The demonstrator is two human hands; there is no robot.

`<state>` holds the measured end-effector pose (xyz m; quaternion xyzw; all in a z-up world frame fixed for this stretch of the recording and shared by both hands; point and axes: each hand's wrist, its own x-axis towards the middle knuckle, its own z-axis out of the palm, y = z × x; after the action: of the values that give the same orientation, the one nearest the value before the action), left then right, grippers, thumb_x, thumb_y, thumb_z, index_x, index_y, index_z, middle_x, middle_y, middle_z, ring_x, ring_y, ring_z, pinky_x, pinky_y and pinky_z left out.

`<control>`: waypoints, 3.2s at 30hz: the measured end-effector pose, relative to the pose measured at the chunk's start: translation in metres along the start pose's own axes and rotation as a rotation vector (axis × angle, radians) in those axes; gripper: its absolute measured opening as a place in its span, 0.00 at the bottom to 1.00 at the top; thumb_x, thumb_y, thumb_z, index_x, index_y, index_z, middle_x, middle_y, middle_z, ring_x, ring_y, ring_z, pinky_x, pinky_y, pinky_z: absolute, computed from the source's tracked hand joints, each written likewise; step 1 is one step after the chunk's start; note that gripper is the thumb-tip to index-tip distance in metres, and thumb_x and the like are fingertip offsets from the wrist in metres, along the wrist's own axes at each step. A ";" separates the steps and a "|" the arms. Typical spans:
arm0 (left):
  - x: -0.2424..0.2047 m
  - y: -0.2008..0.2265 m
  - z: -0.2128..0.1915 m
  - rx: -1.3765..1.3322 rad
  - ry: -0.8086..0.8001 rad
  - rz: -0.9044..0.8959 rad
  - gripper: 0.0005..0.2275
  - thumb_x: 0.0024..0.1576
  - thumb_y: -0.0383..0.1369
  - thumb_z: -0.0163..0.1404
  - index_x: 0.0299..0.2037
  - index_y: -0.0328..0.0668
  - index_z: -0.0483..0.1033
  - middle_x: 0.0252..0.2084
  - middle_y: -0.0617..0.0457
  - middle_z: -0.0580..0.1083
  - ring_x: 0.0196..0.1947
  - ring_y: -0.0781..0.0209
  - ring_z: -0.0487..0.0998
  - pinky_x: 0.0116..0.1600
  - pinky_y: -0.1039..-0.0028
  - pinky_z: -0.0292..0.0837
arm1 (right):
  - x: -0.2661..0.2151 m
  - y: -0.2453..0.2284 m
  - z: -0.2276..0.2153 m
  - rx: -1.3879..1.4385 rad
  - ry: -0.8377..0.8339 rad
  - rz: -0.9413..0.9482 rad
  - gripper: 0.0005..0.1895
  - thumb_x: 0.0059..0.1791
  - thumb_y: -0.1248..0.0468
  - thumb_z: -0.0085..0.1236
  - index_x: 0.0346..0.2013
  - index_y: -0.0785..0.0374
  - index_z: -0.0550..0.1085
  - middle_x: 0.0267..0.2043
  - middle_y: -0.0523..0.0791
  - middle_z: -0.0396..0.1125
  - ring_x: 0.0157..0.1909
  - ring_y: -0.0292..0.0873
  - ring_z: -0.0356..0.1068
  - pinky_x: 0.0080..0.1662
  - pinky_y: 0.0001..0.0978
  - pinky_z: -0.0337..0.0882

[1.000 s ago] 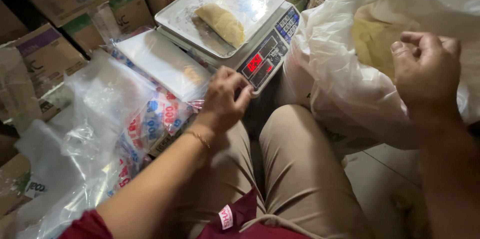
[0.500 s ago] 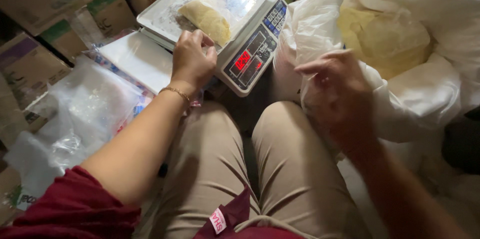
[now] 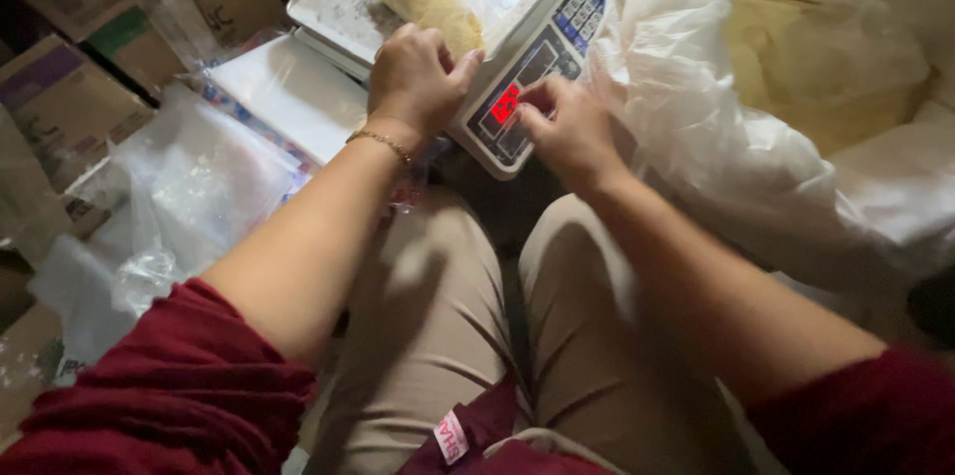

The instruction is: The person scoops a yellowish powder from a large sack into small plastic bags using a blue scoop, weighs each bag on a digital scale, and ties the bags shut. The process is repeated multiple times.

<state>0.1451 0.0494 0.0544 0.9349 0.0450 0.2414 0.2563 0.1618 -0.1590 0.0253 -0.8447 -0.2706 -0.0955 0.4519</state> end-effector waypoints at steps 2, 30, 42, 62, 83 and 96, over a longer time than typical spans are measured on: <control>0.002 0.001 0.001 0.010 0.004 -0.002 0.21 0.55 0.51 0.59 0.23 0.40 0.76 0.35 0.42 0.75 0.37 0.45 0.78 0.46 0.59 0.74 | 0.024 0.007 0.005 0.077 0.015 0.174 0.11 0.49 0.61 0.61 0.40 0.66 0.76 0.35 0.46 0.74 0.34 0.39 0.74 0.38 0.34 0.74; -0.141 0.038 -0.024 -0.337 0.044 0.183 0.07 0.58 0.35 0.54 0.38 0.40 0.72 0.39 0.44 0.72 0.43 0.42 0.75 0.49 0.56 0.71 | 0.105 -0.022 0.036 -0.427 -0.146 -0.452 0.09 0.43 0.63 0.69 0.34 0.64 0.80 0.32 0.54 0.71 0.35 0.57 0.73 0.41 0.46 0.72; -0.152 0.031 -0.009 -0.314 -0.046 0.090 0.08 0.57 0.36 0.55 0.35 0.42 0.73 0.39 0.45 0.72 0.44 0.44 0.76 0.50 0.57 0.72 | 0.115 -0.012 0.041 -0.231 -0.031 -0.236 0.04 0.48 0.70 0.62 0.31 0.60 0.82 0.29 0.44 0.75 0.31 0.41 0.76 0.38 0.33 0.75; -0.154 0.028 0.001 -0.276 -0.028 0.149 0.08 0.55 0.36 0.57 0.33 0.42 0.72 0.38 0.46 0.71 0.43 0.44 0.75 0.48 0.57 0.71 | 0.149 0.005 -0.166 1.098 -0.019 0.594 0.03 0.58 0.73 0.62 0.43 0.73 0.77 0.42 0.50 0.76 0.44 0.40 0.77 0.41 0.19 0.79; -0.156 0.031 -0.002 -0.175 -0.100 0.153 0.08 0.55 0.36 0.56 0.33 0.42 0.72 0.37 0.48 0.71 0.43 0.46 0.75 0.48 0.58 0.71 | 0.052 0.008 -0.207 -0.297 0.173 0.422 0.08 0.48 0.65 0.62 0.41 0.61 0.79 0.35 0.43 0.73 0.34 0.36 0.72 0.36 0.31 0.72; -0.157 0.029 0.000 -0.202 -0.065 0.136 0.08 0.55 0.36 0.56 0.33 0.44 0.72 0.37 0.48 0.71 0.42 0.47 0.76 0.48 0.59 0.71 | 0.079 -0.054 -0.102 -0.029 0.048 -0.167 0.08 0.50 0.74 0.58 0.41 0.64 0.80 0.36 0.42 0.76 0.35 0.31 0.75 0.39 0.24 0.75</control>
<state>0.0062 -0.0080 0.0018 0.9125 -0.0513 0.2313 0.3336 0.2067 -0.1886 0.1541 -0.8231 -0.3276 -0.1569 0.4366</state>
